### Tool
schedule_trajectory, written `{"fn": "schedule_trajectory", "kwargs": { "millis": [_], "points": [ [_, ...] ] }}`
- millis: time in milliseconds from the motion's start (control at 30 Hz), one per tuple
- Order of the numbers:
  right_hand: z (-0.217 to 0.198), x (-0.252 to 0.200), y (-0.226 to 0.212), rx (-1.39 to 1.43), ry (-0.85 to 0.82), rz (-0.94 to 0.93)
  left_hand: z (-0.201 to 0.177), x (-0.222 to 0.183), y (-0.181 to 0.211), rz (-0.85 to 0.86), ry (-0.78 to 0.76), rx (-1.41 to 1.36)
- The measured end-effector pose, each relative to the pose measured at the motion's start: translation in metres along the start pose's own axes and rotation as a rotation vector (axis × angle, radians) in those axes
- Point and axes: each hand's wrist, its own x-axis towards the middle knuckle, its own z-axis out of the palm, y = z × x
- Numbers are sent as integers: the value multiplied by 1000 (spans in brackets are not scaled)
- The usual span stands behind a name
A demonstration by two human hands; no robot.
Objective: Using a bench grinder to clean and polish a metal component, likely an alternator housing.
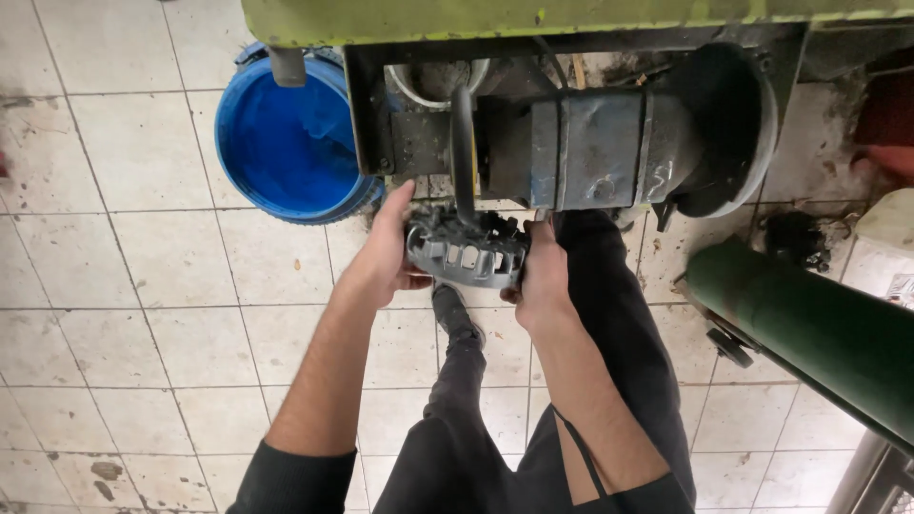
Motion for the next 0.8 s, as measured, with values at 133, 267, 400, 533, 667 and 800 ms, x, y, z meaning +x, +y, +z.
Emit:
{"fn": "schedule_trajectory", "kwargs": {
  "millis": [133, 267, 400, 533, 667, 800],
  "points": [
    [-16, 20, 17, -153, -11, 211, -2, 1, -34, 463, 48, 162],
    [-24, 35, 36, -97, -103, 276, -10, 26, -68, 616, 41, 69],
    [-11, 4, 14, -81, -96, 230, 8, 8, -49, 588, 136, 64],
    [-12, 3, 17, -13, -119, 197, 22, -2, -43, 654, 253, 141],
    [-6, -11, 9, 117, -96, 132, 37, -18, -29, 649, 359, 114],
    [-3, 2, 14, 120, -128, 185, 33, -2, -30, 794, 477, 224]
  ]
}}
